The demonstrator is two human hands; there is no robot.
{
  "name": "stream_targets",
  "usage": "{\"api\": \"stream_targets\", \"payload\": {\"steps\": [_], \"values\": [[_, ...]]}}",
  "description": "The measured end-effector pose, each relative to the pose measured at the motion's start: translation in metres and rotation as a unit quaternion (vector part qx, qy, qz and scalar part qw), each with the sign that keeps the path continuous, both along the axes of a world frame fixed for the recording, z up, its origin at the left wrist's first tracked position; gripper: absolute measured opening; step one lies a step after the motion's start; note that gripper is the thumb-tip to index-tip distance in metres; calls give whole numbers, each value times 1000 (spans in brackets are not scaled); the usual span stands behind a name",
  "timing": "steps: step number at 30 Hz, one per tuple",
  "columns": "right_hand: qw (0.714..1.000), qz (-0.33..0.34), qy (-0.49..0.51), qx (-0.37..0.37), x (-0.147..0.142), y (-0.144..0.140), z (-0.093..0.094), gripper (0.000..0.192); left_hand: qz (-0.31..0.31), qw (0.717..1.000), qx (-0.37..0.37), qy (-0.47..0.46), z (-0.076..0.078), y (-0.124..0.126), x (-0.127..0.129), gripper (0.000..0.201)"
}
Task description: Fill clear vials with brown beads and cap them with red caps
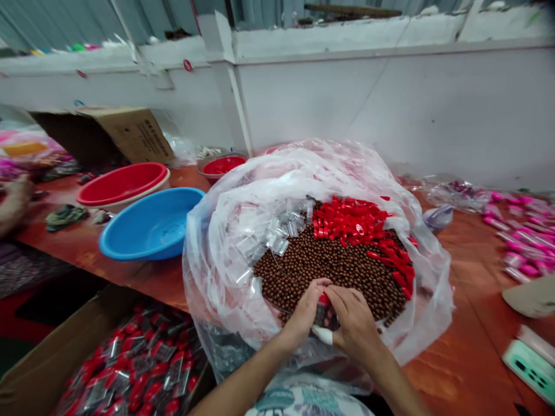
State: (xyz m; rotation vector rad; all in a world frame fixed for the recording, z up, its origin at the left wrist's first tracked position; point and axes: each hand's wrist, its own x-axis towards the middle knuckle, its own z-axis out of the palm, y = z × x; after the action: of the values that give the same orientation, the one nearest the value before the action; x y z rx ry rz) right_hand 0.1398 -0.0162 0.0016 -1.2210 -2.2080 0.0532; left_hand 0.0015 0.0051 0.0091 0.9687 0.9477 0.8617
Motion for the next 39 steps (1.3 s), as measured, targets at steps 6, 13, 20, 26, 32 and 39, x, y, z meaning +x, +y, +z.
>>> {"api": "stream_targets", "payload": {"steps": [6, 13, 20, 26, 32, 39], "values": [[994, -21, -16, -102, 14, 3, -7, 64, 63, 905, 283, 312, 7, 52, -45, 32], [980, 32, -78, -179, 23, 5, -9, 91, 18, 708, 410, 575, -7, 118, -102, 44], [978, -187, -68, -60, 75, 59, -13, 44, 6, 787, 414, 457, -11, 114, -90, 36], [931, -317, -176, -48, 118, 80, -15, 47, -114, 806, 350, 463, 2, 101, -77, 47], [952, -284, -86, -71, 107, 66, -17, 33, -189, 823, 291, 450, -3, 110, -52, 38], [925, -265, 231, -145, 76, 30, -10, 38, -60, 898, 227, 371, -34, 119, 0, 51]]}}
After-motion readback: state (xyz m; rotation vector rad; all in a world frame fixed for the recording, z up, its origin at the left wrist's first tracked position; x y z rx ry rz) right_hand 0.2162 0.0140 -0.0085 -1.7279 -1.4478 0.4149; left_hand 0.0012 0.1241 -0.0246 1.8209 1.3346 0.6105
